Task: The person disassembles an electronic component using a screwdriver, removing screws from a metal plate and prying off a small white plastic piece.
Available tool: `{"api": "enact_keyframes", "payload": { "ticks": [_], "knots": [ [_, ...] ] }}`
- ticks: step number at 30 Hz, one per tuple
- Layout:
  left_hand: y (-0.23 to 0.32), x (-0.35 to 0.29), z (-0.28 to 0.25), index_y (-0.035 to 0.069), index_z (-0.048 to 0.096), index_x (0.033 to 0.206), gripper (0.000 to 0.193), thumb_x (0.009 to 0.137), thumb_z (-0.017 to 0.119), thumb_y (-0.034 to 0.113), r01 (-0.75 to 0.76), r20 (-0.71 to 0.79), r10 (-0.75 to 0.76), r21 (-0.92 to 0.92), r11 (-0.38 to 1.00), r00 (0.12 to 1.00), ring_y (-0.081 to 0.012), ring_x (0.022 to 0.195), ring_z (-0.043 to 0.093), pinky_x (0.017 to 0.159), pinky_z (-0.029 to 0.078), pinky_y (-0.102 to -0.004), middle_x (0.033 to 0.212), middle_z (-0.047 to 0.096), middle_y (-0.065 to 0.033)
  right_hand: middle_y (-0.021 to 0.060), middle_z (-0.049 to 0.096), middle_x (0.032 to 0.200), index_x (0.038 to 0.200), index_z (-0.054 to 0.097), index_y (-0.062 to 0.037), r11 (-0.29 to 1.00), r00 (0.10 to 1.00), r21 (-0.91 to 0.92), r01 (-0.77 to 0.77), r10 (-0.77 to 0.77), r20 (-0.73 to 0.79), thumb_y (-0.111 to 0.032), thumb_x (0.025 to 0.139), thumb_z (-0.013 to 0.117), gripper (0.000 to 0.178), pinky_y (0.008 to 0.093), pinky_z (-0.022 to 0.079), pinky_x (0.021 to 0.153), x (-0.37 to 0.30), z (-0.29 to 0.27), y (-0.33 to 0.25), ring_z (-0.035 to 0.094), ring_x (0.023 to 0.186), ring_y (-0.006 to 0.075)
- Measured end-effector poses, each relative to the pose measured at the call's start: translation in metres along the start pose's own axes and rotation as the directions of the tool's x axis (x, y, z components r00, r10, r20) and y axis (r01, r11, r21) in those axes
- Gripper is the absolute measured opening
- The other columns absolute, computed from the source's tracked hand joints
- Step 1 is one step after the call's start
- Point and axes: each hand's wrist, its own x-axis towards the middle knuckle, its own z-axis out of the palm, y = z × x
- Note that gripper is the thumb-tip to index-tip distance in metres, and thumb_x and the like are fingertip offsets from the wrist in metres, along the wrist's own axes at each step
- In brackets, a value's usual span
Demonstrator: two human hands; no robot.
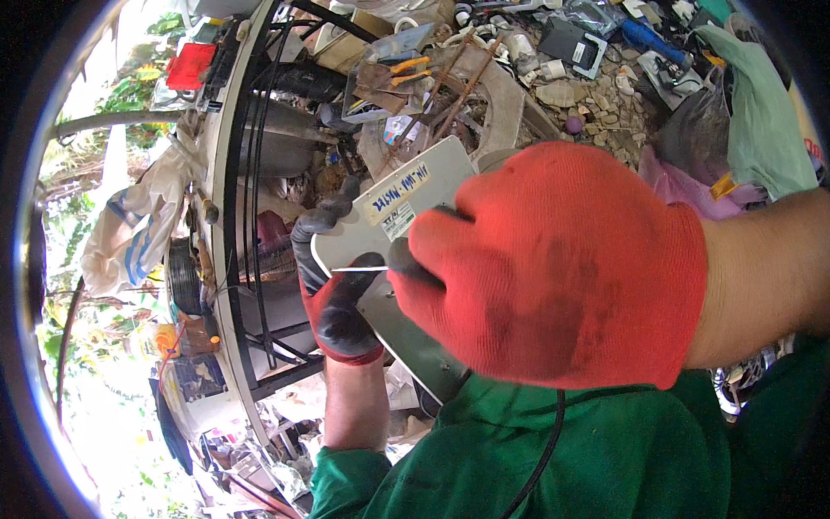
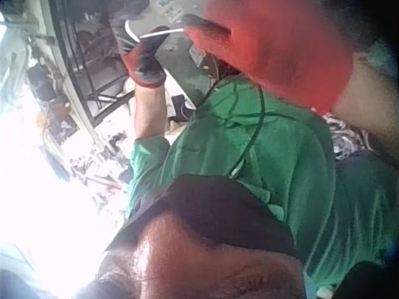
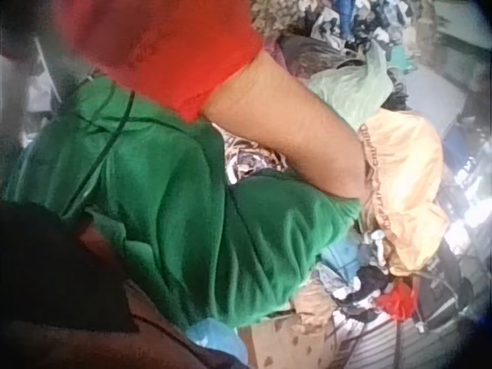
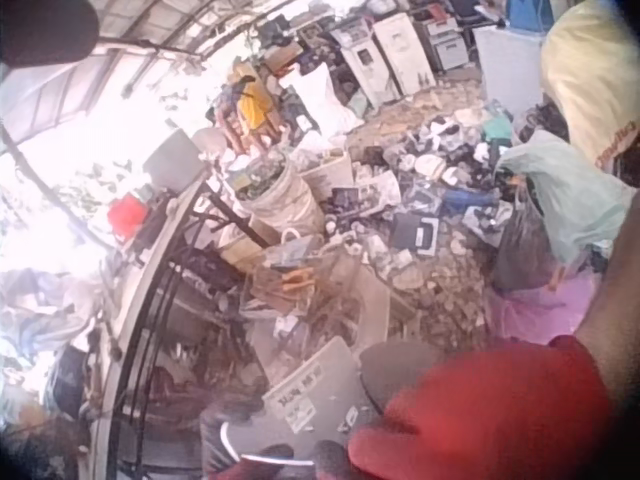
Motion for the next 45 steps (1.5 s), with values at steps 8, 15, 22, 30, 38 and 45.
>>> {"api": "enact_keyframes", "payload": {
  "ticks": [8, 15, 22, 30, 38, 45],
  "knots": [
    [-0.007, 0.006, -0.037, 0.011, 0.054, 0.114, 0.070, 0.047, 0.069, -0.007, -0.061, -0.082, 0.057, -0.053, 0.997, 0.995, -0.0276, 0.122, 0.046, 0.110, 0.032, -0.0431, 0.123, 0.053, -0.0102, 0.0143, 0.064, 0.096, 0.121, 0.059, -0.0016, 0.811, 0.956, 0.510, -0.285, 0.280, 0.089, 0.000, 0.068, 0.070, 0.055, 0.0400, 0.053, 0.064, -0.027, 0.025, 0.008, 0.067, 0.076, 0.0322],
    [-0.013, 0.004, -0.044, 0.009, 0.052, 0.118, 0.073, 0.049, 0.071, -0.005, -0.058, -0.048, 0.050, -0.187, 0.981, 0.998, -0.0323, 0.129, 0.044, 0.111, 0.033, -0.0461, 0.126, 0.052, -0.0112, 0.0168, 0.067, 0.093, 0.122, 0.058, -0.0009, 0.683, 0.956, 0.702, -0.200, 0.294, -0.014, -0.003, 0.075, 0.068, 0.048, 0.0408, 0.052, 0.062, -0.039, 0.062, -0.003, 0.066, 0.073, 0.0345],
    [-0.010, 0.001, -0.039, 0.009, 0.051, 0.121, 0.074, 0.050, 0.070, -0.005, -0.041, -0.130, 0.020, -0.164, 0.986, 0.991, -0.0336, 0.130, 0.044, 0.110, 0.036, -0.0476, 0.128, 0.052, -0.0126, 0.0178, 0.068, 0.096, 0.124, 0.057, -0.0009, 0.621, 0.951, 0.758, -0.198, 0.309, -0.005, -0.005, 0.075, 0.070, 0.051, 0.0411, 0.054, 0.067, -0.033, 0.076, -0.004, 0.068, 0.080, 0.0357],
    [-0.014, 0.006, -0.036, 0.009, 0.052, 0.122, 0.076, 0.050, 0.068, -0.008, -0.054, -0.026, 0.048, -0.281, 0.958, 0.998, -0.0331, 0.127, 0.046, 0.110, 0.035, -0.0468, 0.128, 0.053, -0.0137, 0.0174, 0.068, 0.095, 0.124, 0.058, -0.0010, 0.620, 0.943, 0.765, -0.177, 0.328, -0.047, -0.003, 0.075, 0.070, 0.051, 0.0395, 0.054, 0.068, -0.031, 0.079, -0.006, 0.068, 0.079, 0.0340],
    [-0.015, 0.004, -0.041, 0.007, 0.051, 0.122, 0.075, 0.050, 0.070, -0.007, -0.079, -0.035, 0.073, -0.255, 0.964, 0.997, -0.0330, 0.127, 0.046, 0.111, 0.033, -0.0474, 0.127, 0.053, -0.0137, 0.0164, 0.069, 0.091, 0.123, 0.058, -0.0002, 0.564, 0.945, 0.806, -0.179, 0.326, -0.017, -0.002, 0.077, 0.068, 0.047, 0.0361, 0.053, 0.063, -0.027, 0.082, -0.006, 0.068, 0.072, 0.0307],
    [-0.019, 0.004, -0.045, 0.007, 0.051, 0.123, 0.074, 0.052, 0.067, -0.004, -0.130, -0.033, 0.126, -0.312, 0.941, 0.991, -0.0361, 0.133, 0.042, 0.113, 0.031, -0.0507, 0.127, 0.053, -0.0144, 0.0187, 0.069, 0.093, 0.123, 0.057, 0.0020, 0.577, 0.941, 0.804, -0.145, 0.331, -0.068, -0.001, 0.078, 0.067, 0.046, 0.0363, 0.053, 0.064, -0.028, 0.089, -0.007, 0.069, 0.074, 0.0317]
  ]
}}
